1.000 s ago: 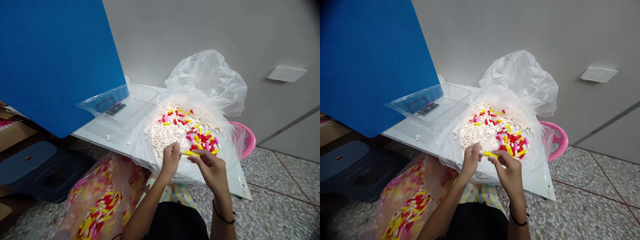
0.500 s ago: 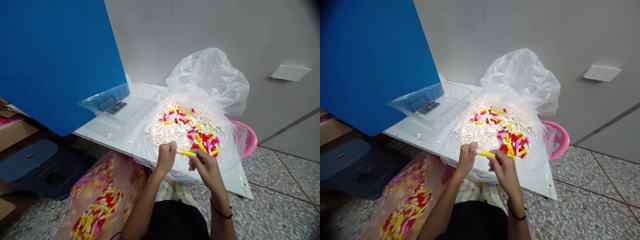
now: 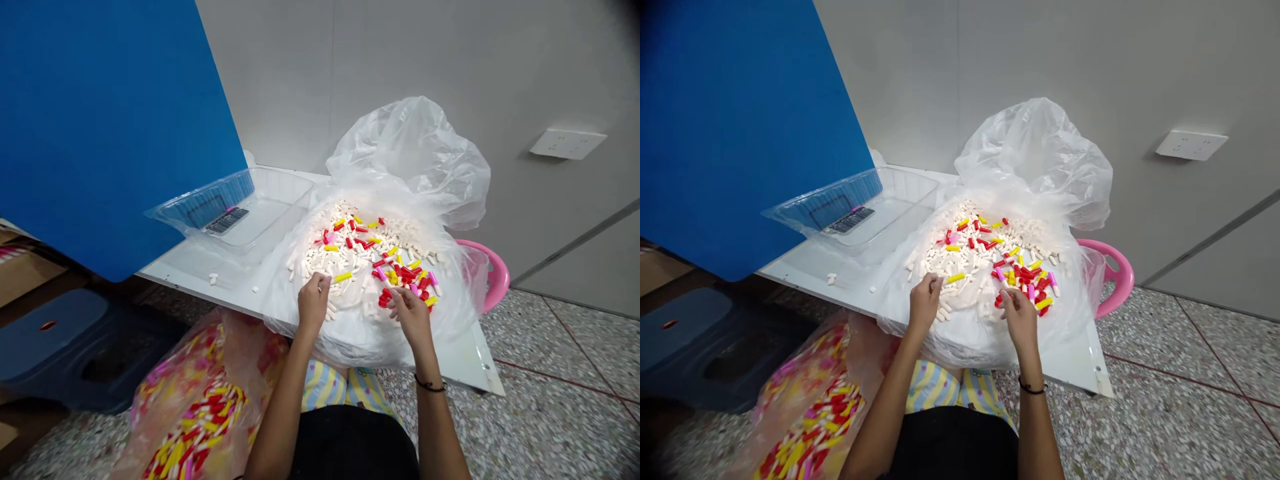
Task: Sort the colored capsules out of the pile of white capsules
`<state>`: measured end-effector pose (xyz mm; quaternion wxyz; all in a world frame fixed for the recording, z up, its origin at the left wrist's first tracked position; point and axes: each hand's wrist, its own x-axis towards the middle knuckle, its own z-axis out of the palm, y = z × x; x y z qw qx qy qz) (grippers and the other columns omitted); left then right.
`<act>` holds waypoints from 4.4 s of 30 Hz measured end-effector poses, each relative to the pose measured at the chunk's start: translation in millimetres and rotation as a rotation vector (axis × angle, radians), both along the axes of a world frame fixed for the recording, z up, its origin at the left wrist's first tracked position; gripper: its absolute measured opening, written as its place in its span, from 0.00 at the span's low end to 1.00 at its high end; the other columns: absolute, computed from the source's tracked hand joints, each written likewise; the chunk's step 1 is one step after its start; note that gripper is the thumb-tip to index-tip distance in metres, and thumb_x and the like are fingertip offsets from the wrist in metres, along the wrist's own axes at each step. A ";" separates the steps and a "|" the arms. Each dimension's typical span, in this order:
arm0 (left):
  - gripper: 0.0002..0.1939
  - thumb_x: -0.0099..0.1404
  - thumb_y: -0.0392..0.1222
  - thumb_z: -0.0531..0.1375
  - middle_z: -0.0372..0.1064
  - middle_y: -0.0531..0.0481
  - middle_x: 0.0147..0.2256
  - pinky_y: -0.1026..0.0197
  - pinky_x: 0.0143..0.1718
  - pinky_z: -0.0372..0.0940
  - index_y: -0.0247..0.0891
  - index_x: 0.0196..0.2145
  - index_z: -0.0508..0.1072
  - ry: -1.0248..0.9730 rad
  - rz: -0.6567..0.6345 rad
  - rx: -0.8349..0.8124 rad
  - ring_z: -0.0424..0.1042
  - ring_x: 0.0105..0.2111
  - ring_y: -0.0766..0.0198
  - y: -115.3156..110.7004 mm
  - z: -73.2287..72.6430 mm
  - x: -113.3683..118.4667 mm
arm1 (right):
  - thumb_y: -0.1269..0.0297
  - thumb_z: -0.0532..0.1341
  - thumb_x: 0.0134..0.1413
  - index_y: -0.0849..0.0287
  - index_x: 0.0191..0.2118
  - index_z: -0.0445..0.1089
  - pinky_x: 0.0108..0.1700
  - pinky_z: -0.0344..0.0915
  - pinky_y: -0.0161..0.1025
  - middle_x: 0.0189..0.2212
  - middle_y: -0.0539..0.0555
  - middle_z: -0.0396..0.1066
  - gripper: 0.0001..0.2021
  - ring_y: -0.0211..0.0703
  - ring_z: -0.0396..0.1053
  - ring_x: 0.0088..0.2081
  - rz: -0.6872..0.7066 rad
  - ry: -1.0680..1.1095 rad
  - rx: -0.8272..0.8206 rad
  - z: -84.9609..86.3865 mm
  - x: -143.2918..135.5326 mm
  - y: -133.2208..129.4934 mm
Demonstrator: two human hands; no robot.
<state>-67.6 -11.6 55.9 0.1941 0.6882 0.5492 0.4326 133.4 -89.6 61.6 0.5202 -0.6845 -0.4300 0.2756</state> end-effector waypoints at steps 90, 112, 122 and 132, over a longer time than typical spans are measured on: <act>0.24 0.68 0.43 0.44 0.57 0.53 0.16 0.63 0.25 0.48 0.37 0.15 0.59 0.179 -0.407 0.108 0.56 0.18 0.69 -29.3 24.2 24.0 | 0.50 0.53 0.57 0.58 0.23 0.63 0.23 0.57 0.33 0.12 0.46 0.61 0.19 0.36 0.63 0.17 0.416 -0.146 -0.002 44.6 -21.8 -28.0; 0.10 0.61 0.39 0.56 0.63 0.44 0.47 0.51 0.43 0.56 0.42 0.41 0.72 0.468 0.123 0.076 0.59 0.48 0.51 -6.7 -2.9 37.8 | 0.67 0.55 0.48 0.63 0.35 0.71 0.40 0.67 0.45 0.36 0.60 0.73 0.10 0.47 0.70 0.36 0.031 -0.443 0.154 -26.4 20.7 45.1; 0.10 0.61 0.44 0.59 0.63 0.43 0.46 0.50 0.46 0.55 0.39 0.39 0.69 0.495 0.034 0.000 0.58 0.49 0.50 -8.7 -3.2 47.5 | 0.58 0.65 0.45 0.60 0.42 0.65 0.26 0.67 0.36 0.22 0.46 0.68 0.18 0.37 0.68 0.21 -0.258 0.301 0.480 16.8 5.0 15.6; 0.22 0.70 0.47 0.39 0.59 0.53 0.20 0.64 0.27 0.54 0.38 0.22 0.59 -0.110 -0.369 -0.030 0.61 0.22 0.67 -44.2 32.2 53.1 | 0.61 0.66 0.45 0.59 0.36 0.63 0.24 0.67 0.35 0.22 0.46 0.69 0.14 0.36 0.68 0.21 -0.100 0.334 0.516 43.0 -32.3 1.6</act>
